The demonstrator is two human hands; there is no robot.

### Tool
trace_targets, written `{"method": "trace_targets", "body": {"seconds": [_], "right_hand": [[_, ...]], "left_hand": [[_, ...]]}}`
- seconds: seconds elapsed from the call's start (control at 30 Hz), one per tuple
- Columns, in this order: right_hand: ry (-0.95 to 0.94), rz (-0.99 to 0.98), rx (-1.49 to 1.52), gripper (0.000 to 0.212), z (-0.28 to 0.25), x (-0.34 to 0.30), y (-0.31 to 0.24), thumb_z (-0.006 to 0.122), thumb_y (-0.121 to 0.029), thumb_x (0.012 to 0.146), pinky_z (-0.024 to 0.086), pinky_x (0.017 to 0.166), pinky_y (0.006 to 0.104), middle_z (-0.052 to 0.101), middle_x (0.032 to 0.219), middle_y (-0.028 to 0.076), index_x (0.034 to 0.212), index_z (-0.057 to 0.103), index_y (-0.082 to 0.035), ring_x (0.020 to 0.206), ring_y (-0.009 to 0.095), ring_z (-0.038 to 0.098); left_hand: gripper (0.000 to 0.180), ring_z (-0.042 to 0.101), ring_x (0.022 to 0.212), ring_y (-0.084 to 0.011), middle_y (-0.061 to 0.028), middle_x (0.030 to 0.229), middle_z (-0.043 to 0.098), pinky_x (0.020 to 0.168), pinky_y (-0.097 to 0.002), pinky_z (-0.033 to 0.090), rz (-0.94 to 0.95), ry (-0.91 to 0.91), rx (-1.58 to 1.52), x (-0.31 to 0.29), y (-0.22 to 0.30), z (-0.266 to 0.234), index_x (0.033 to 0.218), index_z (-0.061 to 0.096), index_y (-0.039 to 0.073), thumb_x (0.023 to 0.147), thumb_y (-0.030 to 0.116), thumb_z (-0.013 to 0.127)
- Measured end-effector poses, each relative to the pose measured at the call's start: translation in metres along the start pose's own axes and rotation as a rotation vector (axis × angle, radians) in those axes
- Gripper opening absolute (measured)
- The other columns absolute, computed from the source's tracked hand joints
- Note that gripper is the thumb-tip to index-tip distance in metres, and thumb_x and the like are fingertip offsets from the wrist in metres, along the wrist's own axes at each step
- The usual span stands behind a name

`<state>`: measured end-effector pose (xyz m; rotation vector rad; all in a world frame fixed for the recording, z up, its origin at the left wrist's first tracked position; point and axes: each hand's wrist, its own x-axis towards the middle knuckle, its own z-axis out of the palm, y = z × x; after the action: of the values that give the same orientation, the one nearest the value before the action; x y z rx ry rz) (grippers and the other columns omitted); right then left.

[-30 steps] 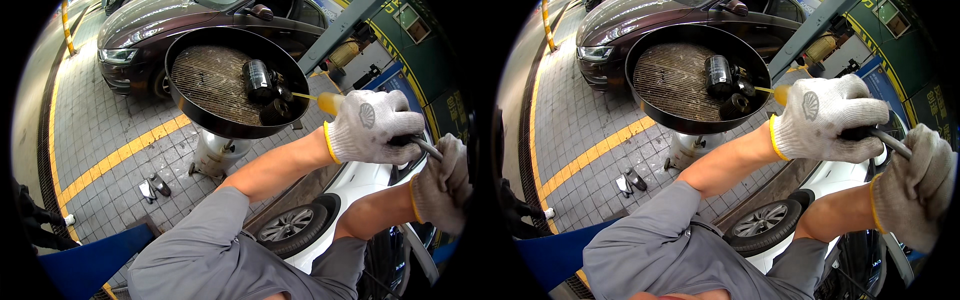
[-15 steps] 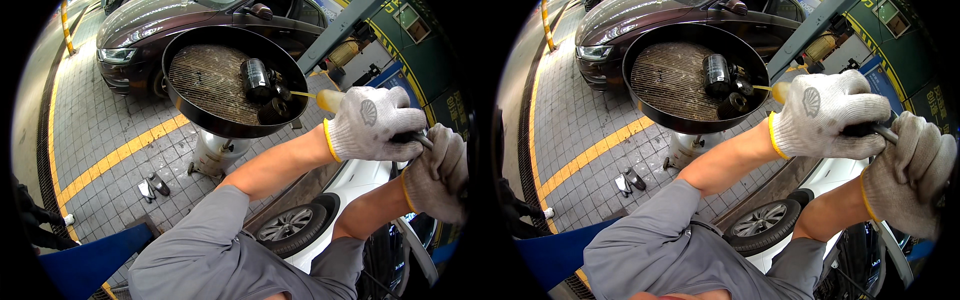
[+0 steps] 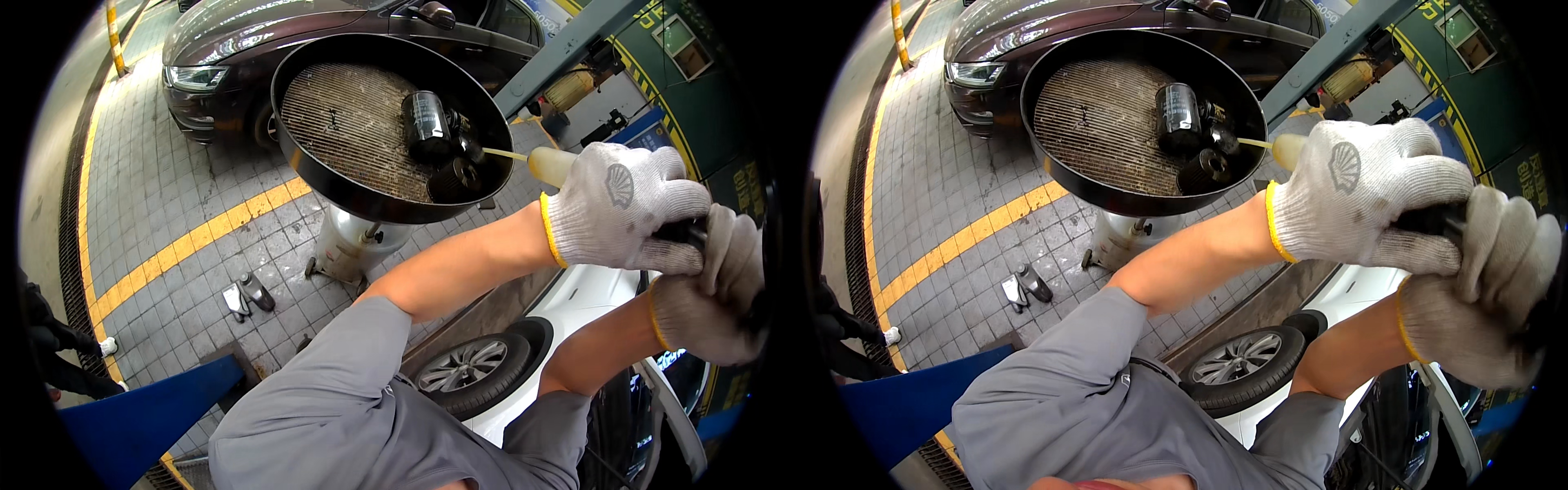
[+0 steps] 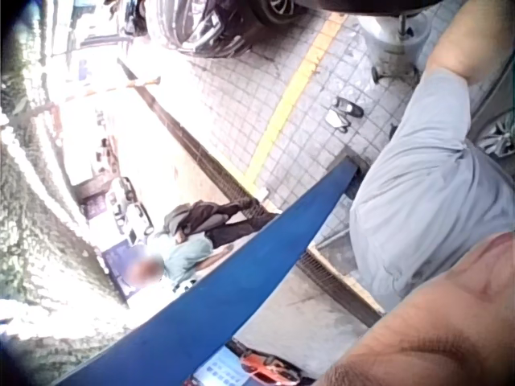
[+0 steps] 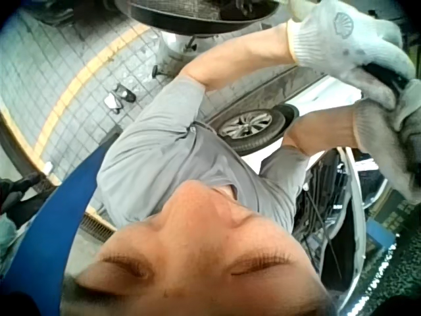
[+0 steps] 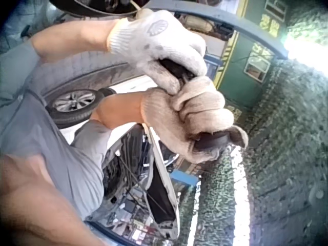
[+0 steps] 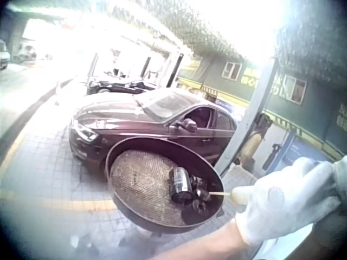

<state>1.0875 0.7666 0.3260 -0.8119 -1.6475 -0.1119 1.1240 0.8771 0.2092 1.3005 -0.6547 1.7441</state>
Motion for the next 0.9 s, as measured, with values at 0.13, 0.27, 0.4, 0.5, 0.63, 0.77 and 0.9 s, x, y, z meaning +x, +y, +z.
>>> {"method": "trace_targets", "body": {"seconds": [0.13, 0.27, 0.4, 0.5, 0.63, 0.77, 0.9], "right_hand": [[-0.178, 0.068, -0.017, 0.046, -0.025, 0.002, 0.004, 0.047, -0.045, 0.098, 0.034, 0.048, 0.0311, 0.035, 0.058, 0.002, 0.070, 0.042, -0.008, 0.046, 0.019, 0.033], [0.151, -0.010, -0.126, 0.052, -0.004, -0.006, 0.006, 0.040, -0.051, 0.099, 0.049, 0.079, 0.0442, 0.043, 0.060, 0.006, 0.075, 0.048, -0.005, 0.060, 0.024, 0.048], [0.061, 0.002, -0.090, 0.054, 0.005, -0.009, 0.012, 0.033, -0.054, 0.100, 0.040, 0.111, 0.0508, 0.053, 0.068, 0.011, 0.090, 0.052, -0.004, 0.076, 0.028, 0.057], [-0.100, 0.048, -0.041, 0.054, -0.018, -0.013, 0.012, 0.035, -0.054, 0.099, 0.039, 0.111, 0.0474, 0.058, 0.078, 0.013, 0.105, 0.055, -0.004, 0.085, 0.027, 0.059], [0.419, 0.083, -0.694, 0.050, -0.068, -0.062, -0.009, 0.048, -0.043, 0.095, 0.046, 0.090, 0.0331, 0.044, 0.076, 0.008, 0.100, 0.059, 0.006, 0.077, 0.015, 0.050], [0.361, 0.152, -0.738, 0.052, -0.041, -0.056, 0.000, 0.034, -0.036, 0.099, 0.051, 0.105, 0.0451, 0.056, 0.084, 0.016, 0.093, 0.057, 0.010, 0.085, 0.017, 0.063], [-0.023, 0.172, -0.218, 0.055, -0.056, -0.049, 0.008, 0.032, -0.033, 0.103, 0.047, 0.112, 0.0539, 0.067, 0.108, 0.025, 0.107, 0.060, 0.015, 0.108, 0.028, 0.068]], "left_hand": [[0.050, 0.071, 0.071, -0.0287, -0.0082, 0.083, 0.066, 0.059, -0.0419, 0.056, -0.006, 0.022, -0.007, 0.001, 0.000, 0.003, 0.097, 0.072, 0.016, 0.072, 0.058, 0.081], [0.057, 0.071, 0.072, -0.0276, -0.0062, 0.088, 0.067, 0.059, -0.0381, 0.056, 0.038, 0.009, 0.030, -0.001, -0.005, 0.002, 0.104, 0.072, 0.016, 0.068, 0.059, 0.085], [0.058, 0.071, 0.071, -0.0275, -0.0065, 0.088, 0.067, 0.058, -0.0384, 0.056, 0.013, -0.027, 0.067, -0.003, -0.001, 0.000, 0.104, 0.072, 0.015, 0.070, 0.061, 0.084], [0.059, 0.071, 0.071, -0.0268, -0.0071, 0.087, 0.067, 0.058, -0.0384, 0.056, 0.022, 0.002, 0.072, -0.002, -0.002, 0.004, 0.104, 0.072, 0.015, 0.070, 0.062, 0.083], [0.060, 0.071, 0.071, -0.0257, -0.0076, 0.085, 0.067, 0.058, -0.0375, 0.056, 0.024, 0.048, 0.065, 0.002, 0.005, 0.011, 0.103, 0.073, 0.014, 0.070, 0.063, 0.083], [0.060, 0.071, 0.072, -0.0258, -0.0076, 0.087, 0.068, 0.058, -0.0373, 0.056, 0.009, 0.001, 0.104, 0.000, 0.002, 0.007, 0.103, 0.073, 0.014, 0.070, 0.063, 0.083], [0.063, 0.072, 0.074, -0.0326, -0.0123, 0.093, 0.067, 0.064, -0.0441, 0.058, -0.023, -0.078, 0.047, 0.001, 0.003, 0.003, 0.102, 0.070, 0.013, 0.071, 0.066, 0.079]]}}
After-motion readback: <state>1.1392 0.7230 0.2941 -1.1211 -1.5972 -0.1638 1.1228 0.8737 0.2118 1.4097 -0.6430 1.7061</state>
